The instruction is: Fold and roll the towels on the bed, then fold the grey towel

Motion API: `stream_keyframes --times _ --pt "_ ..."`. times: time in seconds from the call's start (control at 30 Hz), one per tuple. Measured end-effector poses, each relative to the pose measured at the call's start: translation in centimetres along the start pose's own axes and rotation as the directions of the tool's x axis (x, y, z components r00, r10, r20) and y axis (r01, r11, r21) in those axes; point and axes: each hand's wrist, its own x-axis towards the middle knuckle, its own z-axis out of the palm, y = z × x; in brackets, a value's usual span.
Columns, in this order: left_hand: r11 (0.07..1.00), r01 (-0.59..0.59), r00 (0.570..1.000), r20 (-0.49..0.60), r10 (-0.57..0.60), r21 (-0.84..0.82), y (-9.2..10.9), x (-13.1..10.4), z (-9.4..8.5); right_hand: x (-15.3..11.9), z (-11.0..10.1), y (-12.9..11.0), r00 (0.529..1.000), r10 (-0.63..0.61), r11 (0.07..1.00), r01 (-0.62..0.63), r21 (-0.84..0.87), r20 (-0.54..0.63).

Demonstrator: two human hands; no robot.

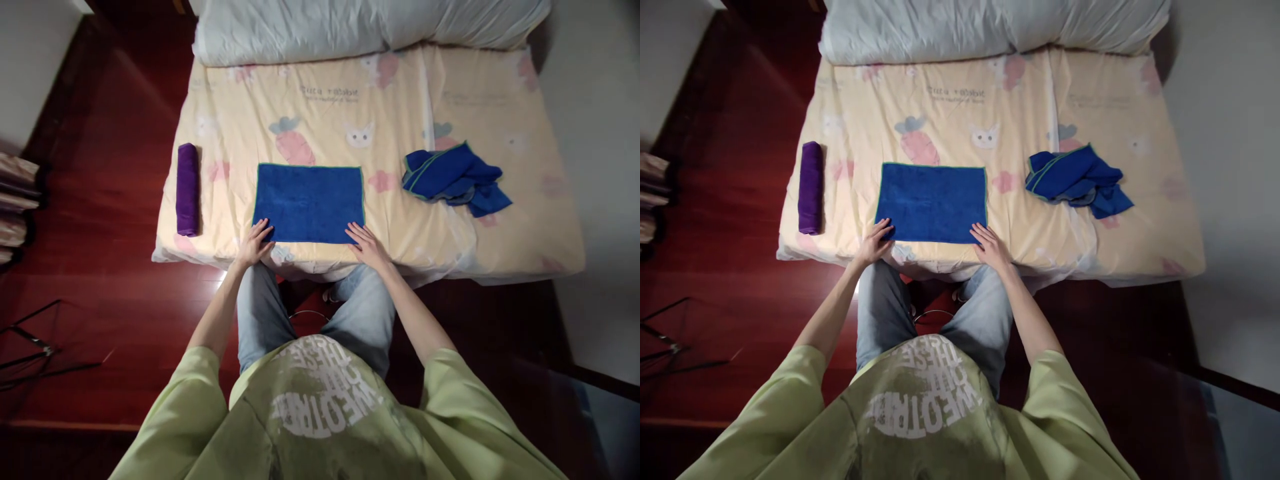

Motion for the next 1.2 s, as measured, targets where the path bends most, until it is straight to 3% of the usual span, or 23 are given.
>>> stream_keyframes --times 0.17,0.33,0.4,0.47,0.57,0.87,1.0,1.2 --pt "0.99 0.065 0.979 -0.186 -0.088 -0.125 -0.7 -0.1 -0.5 -0.6 0.2 0.9 0.973 0.1 0.98 -0.061 0.188 -0.209" --pt "0.945 0.207 0.931 -0.245 -0.27 -0.254 0.0 -0.1 -1.3 -0.4 0.0 1.1 0.914 0.329 0.874 -0.2 0.444 -0.236" --pt "0.907 0.28 0.885 -0.282 -0.371 -0.313 0.1 0.1 -1.3 0.0 0.2 1.3 0.854 0.463 0.788 -0.274 0.552 -0.237" --pt "0.863 0.333 0.829 -0.318 -0.46 -0.381 0.1 0.5 -1.2 0.6 0.6 1.7 0.762 0.593 0.708 -0.338 0.62 -0.261" --pt "0.803 0.363 0.765 -0.34 -0.547 -0.474 -0.1 1.1 -0.8 1.4 1.3 2.0 0.659 0.68 0.667 -0.372 0.646 -0.322" --pt "0.742 0.412 0.698 -0.34 -0.63 -0.528 0.7 1.9 -0.3 2.4 2.4 1.2 0.6 0.645 0.745 -0.357 0.563 -0.474" --pt "0.789 0.427 0.706 -0.382 -0.596 -0.441 1.0 1.9 -0.3 2.2 2.6 1.5 0.606 0.615 0.783 -0.396 0.479 -0.504" --pt "0.785 0.426 0.7 -0.386 -0.601 -0.45 0.0 2.3 0.0 2.3 2.5 1.6 0.614 0.63 0.772 -0.43 0.468 -0.475"
